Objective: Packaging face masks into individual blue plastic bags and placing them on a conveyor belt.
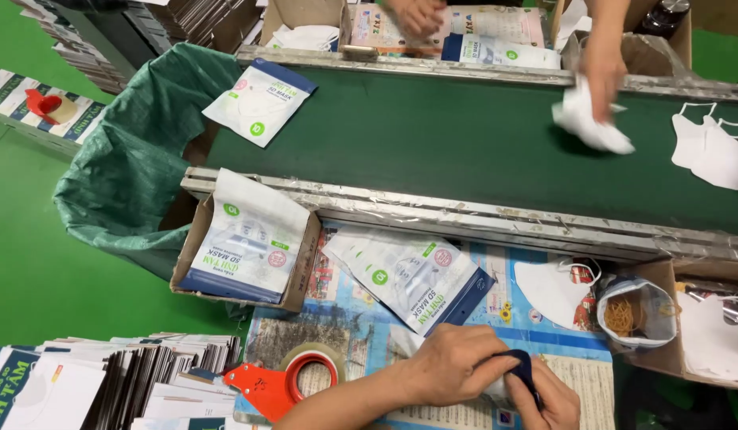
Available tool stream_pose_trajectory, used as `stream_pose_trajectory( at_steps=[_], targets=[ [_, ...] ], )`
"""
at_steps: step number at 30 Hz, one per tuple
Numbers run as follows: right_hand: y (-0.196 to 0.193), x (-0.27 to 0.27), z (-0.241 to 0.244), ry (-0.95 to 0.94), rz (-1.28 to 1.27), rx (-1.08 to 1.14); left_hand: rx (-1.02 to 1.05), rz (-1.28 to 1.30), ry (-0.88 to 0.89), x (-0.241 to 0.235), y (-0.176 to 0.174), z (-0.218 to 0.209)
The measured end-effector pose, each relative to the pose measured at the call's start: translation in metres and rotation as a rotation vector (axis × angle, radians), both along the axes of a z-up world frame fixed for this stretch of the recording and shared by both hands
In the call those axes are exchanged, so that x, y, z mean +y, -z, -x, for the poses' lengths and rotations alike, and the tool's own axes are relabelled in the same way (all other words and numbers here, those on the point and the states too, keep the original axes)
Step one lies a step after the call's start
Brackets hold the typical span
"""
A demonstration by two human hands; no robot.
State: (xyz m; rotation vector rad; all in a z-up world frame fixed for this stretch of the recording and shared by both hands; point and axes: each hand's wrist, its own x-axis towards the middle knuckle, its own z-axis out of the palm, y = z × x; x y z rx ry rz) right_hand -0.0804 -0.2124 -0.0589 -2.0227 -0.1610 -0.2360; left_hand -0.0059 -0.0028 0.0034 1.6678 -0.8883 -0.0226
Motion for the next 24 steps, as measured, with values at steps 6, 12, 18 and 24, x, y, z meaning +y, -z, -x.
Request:
stream_pose_trajectory(
  at_steps=[6,12,18,24],
  targets=[
    [-0.004,-0.016,0.002,-0.006,-0.003,-0.141,-0.231,0.020,-0.102,0.003,-0.003,0.000],
    [-0.005,-0.030,0.013,0.000,-0.118,-0.088,0.180,0.164,0.082,0.005,-0.003,-0.011],
    [0.008,-0.054,0.000,0.022,-0.170,0.079,0.154,0.022,-0.081,-0.001,0.003,-0.029],
    [-0.015,-0.071,-0.093,0.099,-0.325,0.005,0.475,0.198,-0.479,0.033,0.006,-0.091]
  ],
)
